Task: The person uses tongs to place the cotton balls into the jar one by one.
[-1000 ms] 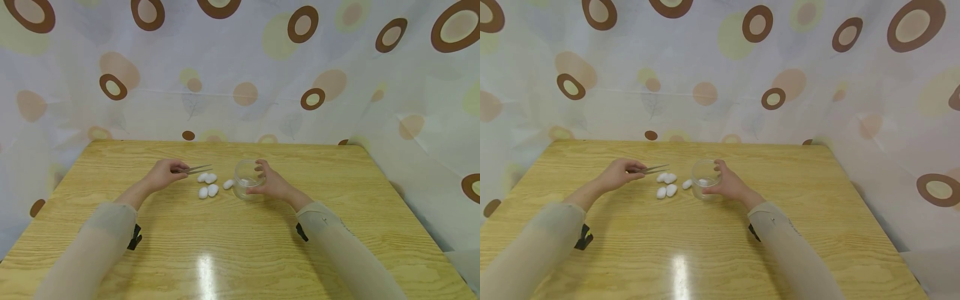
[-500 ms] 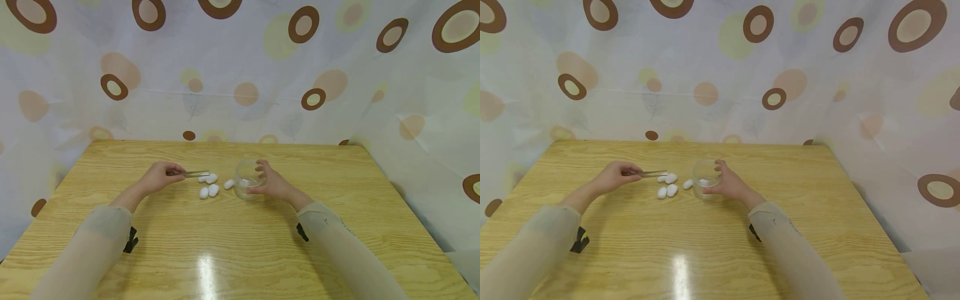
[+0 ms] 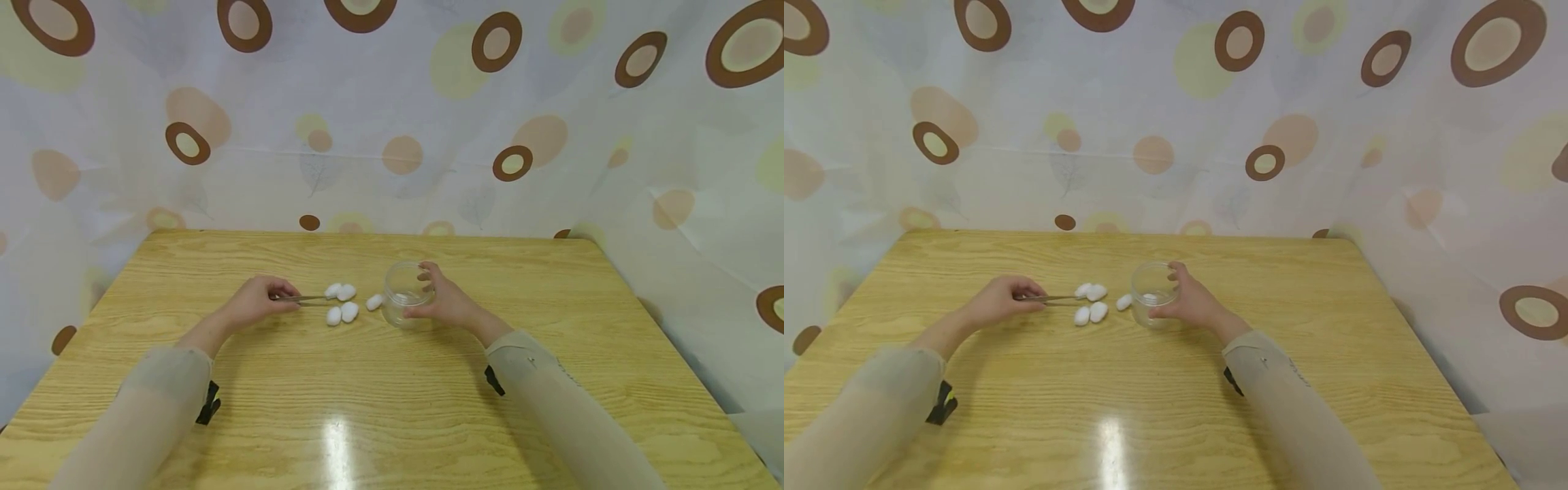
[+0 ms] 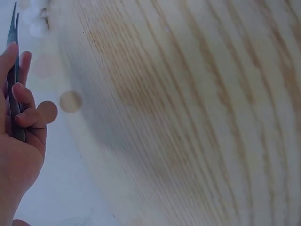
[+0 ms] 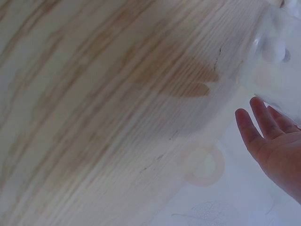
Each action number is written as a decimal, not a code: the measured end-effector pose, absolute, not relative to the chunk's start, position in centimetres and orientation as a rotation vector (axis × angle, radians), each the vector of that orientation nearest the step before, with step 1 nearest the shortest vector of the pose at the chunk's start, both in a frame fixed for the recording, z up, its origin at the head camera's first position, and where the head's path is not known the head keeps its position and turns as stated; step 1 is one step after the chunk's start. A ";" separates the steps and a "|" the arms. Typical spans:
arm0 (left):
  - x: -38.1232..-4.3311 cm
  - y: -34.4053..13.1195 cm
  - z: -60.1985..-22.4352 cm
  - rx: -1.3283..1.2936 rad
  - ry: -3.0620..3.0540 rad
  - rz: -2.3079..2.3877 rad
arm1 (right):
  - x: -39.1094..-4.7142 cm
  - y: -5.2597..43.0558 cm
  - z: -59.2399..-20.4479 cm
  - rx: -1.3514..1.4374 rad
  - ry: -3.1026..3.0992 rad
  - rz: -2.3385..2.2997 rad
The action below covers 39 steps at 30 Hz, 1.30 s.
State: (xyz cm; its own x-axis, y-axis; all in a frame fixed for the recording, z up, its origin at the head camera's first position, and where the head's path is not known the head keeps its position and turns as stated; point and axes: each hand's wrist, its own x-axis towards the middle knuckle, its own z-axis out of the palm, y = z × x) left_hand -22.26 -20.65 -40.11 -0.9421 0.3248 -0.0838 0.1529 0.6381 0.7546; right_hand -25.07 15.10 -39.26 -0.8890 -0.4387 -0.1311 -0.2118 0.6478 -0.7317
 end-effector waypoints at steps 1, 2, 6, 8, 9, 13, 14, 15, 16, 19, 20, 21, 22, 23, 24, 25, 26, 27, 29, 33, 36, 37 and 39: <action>-22.2 -20.7 -40.2 0.399 2.652 1.180 | -25.1 15.1 -39.2 -0.521 2.571 -1.088; -22.2 -20.7 -40.3 0.416 2.661 1.167 | -25.0 15.1 -39.2 -0.521 2.570 -1.089; -22.0 -20.8 -40.6 0.415 2.670 1.127 | -25.0 15.1 -39.2 -0.527 2.567 -1.092; -21.9 -20.9 -40.7 0.406 2.662 1.118 | -25.0 15.1 -39.2 -0.532 2.564 -1.093; -21.9 -20.9 -40.7 0.399 2.656 1.116 | -25.0 15.1 -39.2 -0.534 2.563 -1.093; -21.7 -20.9 -40.6 0.408 2.647 1.111 | -25.1 15.1 -39.2 -0.528 2.554 -1.093; -21.7 -20.9 -40.6 0.416 2.650 1.106 | -25.1 15.0 -39.2 -0.524 2.556 -1.091; -21.7 -20.9 -40.6 0.427 2.653 1.099 | -25.2 15.1 -39.2 -0.524 2.559 -1.085; -21.8 -20.8 -40.5 0.432 2.657 1.092 | -25.2 15.1 -39.3 -0.522 2.561 -1.082; -21.9 -20.9 -40.5 0.446 2.675 1.057 | -25.3 15.1 -39.4 -0.522 2.571 -1.071; -21.9 -20.9 -40.5 0.455 2.683 1.045 | -25.3 15.0 -39.4 -0.521 2.574 -1.067; -22.0 -20.9 -40.6 0.459 2.689 1.034 | -25.3 15.0 -39.4 -0.523 2.574 -1.066; -22.0 -20.9 -40.7 0.462 2.697 1.026 | -25.3 15.0 -39.4 -0.523 2.573 -1.066; -22.0 -20.9 -40.7 0.466 2.705 1.019 | -25.3 15.0 -39.4 -0.524 2.570 -1.068; -22.0 -21.0 -40.7 0.470 2.713 1.013 | -25.3 14.9 -39.4 -0.520 2.566 -1.072; -22.1 -20.9 -40.8 0.478 2.722 1.005 | -25.3 14.9 -39.4 -0.520 2.563 -1.074; -22.1 -20.9 -40.8 0.485 2.731 0.999 | -25.2 14.9 -39.3 -0.522 2.560 -1.075; -22.1 -20.9 -40.8 0.492 2.739 0.992 | -25.2 14.9 -39.3 -0.523 2.555 -1.077; -22.1 -20.9 -40.8 0.503 2.756 0.978 | -25.2 15.0 -39.3 -0.520 2.548 -1.082; -22.0 -21.0 -40.7 0.509 2.765 0.977 | -25.3 15.0 -39.3 -0.518 2.545 -1.082; -21.8 -21.1 -40.7 0.489 2.759 1.002 | -25.2 15.0 -39.2 -0.520 2.546 -1.086; -21.8 -21.2 -40.7 0.480 2.756 1.012 | -25.2 15.0 -39.2 -0.519 2.544 -1.088; -21.8 -21.3 -40.7 0.464 2.750 1.024 | -25.2 15.0 -39.2 -0.509 2.542 -1.094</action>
State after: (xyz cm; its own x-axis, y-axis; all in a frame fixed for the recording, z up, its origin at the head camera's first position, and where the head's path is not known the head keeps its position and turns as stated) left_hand -21.80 -21.31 -40.71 -0.9371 0.3454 -0.0507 0.2281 0.7156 0.6602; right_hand -25.18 14.98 -39.22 -0.8828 -0.4436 -0.1543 -0.1930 0.6420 -0.7420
